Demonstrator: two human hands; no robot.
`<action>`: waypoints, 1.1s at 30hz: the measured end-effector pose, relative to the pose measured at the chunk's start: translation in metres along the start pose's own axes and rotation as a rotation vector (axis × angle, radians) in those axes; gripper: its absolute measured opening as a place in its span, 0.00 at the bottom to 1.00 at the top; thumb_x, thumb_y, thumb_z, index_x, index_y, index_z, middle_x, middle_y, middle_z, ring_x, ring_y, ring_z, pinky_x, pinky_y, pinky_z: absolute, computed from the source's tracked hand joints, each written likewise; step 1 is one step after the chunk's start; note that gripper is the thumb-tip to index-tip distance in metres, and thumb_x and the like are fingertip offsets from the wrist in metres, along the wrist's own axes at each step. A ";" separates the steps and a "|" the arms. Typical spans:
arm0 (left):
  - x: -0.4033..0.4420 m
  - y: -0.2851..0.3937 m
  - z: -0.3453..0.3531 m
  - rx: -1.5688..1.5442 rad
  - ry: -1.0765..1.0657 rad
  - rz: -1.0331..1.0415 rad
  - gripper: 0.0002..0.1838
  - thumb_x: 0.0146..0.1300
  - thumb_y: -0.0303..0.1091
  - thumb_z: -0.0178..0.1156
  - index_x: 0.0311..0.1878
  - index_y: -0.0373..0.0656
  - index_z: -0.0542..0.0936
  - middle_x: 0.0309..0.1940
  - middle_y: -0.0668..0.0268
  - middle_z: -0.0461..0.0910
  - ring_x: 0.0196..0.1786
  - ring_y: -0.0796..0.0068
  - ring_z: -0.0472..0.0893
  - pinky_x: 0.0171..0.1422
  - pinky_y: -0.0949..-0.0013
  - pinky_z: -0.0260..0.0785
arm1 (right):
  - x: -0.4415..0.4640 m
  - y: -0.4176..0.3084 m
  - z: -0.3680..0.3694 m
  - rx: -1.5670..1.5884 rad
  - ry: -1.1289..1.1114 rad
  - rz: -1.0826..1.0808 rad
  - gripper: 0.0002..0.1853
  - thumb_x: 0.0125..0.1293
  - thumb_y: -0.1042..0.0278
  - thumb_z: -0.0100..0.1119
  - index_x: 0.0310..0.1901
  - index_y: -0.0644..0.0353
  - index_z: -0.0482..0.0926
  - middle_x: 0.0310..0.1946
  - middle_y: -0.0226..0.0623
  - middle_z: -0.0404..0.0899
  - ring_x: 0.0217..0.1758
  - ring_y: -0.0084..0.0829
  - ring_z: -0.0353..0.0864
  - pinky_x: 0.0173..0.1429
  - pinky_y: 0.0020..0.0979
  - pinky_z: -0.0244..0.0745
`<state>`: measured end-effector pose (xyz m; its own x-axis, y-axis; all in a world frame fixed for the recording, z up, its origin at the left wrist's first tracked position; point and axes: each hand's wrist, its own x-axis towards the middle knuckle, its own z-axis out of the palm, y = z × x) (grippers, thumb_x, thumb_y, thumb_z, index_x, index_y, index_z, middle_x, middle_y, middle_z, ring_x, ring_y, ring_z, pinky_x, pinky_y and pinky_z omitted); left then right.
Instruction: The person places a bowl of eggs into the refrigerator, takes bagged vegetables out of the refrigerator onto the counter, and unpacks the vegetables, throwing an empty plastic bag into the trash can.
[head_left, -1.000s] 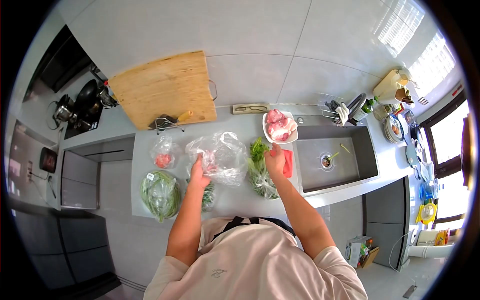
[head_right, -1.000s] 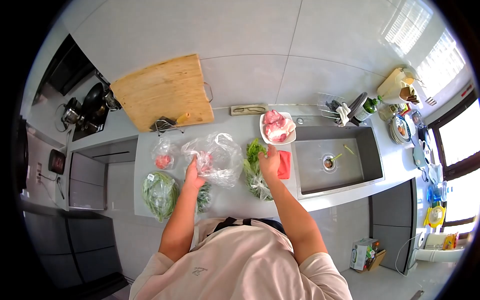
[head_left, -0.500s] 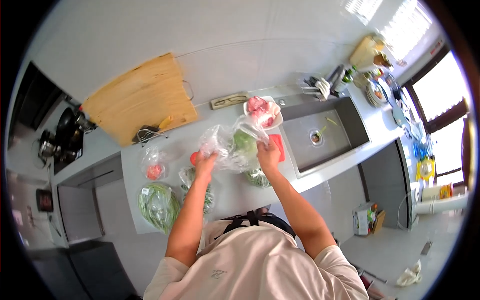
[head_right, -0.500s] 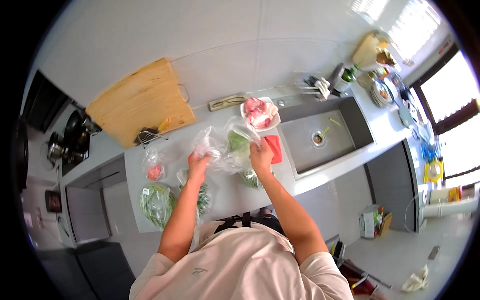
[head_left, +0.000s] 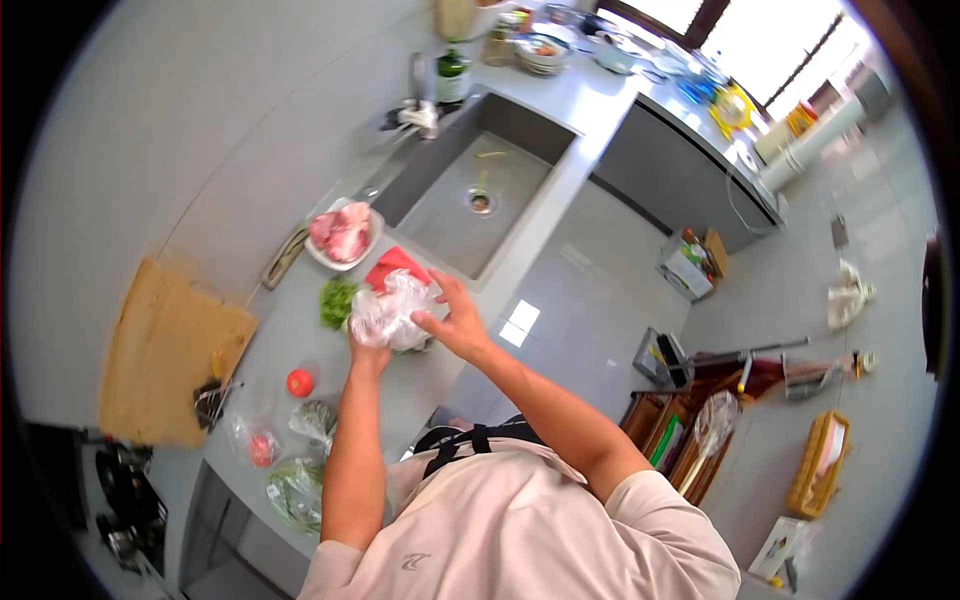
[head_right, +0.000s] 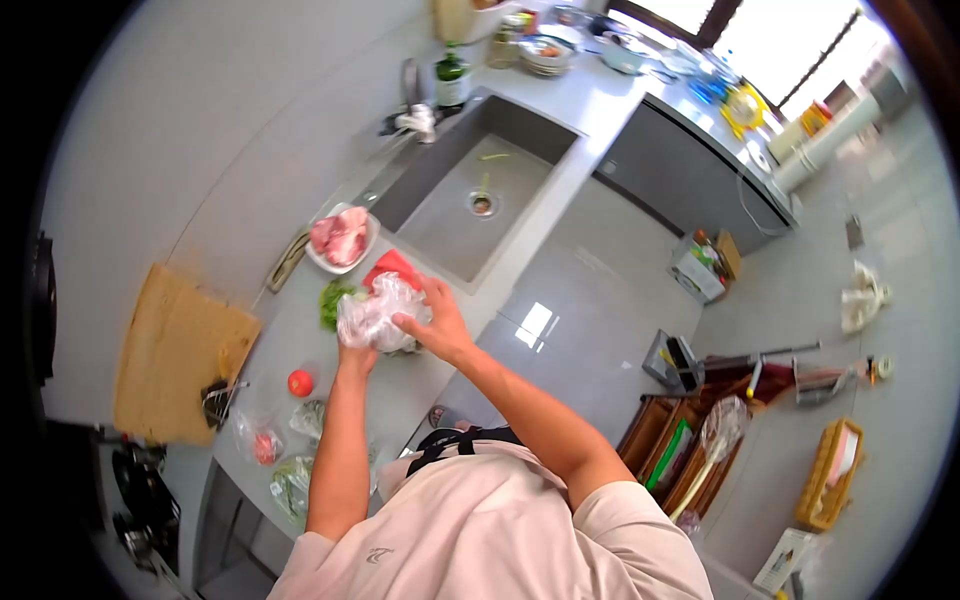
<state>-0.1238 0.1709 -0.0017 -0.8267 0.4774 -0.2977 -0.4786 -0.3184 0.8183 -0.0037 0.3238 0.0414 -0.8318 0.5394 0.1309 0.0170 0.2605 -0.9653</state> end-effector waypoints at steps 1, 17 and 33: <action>-0.004 -0.002 0.019 0.069 -0.028 -0.048 0.14 0.71 0.27 0.59 0.58 0.39 0.82 0.50 0.59 0.85 0.50 0.66 0.86 0.56 0.62 0.82 | -0.004 -0.001 -0.012 0.108 0.026 0.173 0.32 0.59 0.59 0.76 0.64 0.61 0.79 0.65 0.44 0.76 0.61 0.36 0.79 0.65 0.41 0.77; -0.110 -0.163 0.188 0.333 -0.656 -0.719 0.35 0.74 0.49 0.60 0.78 0.46 0.65 0.65 0.58 0.78 0.59 0.60 0.84 0.65 0.59 0.78 | -0.179 0.101 -0.212 0.162 0.701 0.330 0.05 0.61 0.74 0.65 0.38 0.62 0.81 0.34 0.32 0.82 0.30 0.21 0.81 0.30 0.28 0.74; -0.196 -0.304 0.123 0.779 -0.929 -0.248 0.16 0.59 0.13 0.52 0.41 0.39 0.87 0.50 0.62 0.86 0.48 0.72 0.84 0.50 0.70 0.78 | -0.390 0.113 -0.174 -0.124 0.556 0.678 0.24 0.59 0.55 0.73 0.57 0.50 0.81 0.55 0.49 0.84 0.54 0.48 0.86 0.48 0.43 0.82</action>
<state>0.2205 0.2751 -0.1312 -0.0631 0.9566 -0.2845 -0.0254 0.2834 0.9587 0.4197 0.2821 -0.0792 -0.2316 0.9120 -0.3385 0.4953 -0.1889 -0.8479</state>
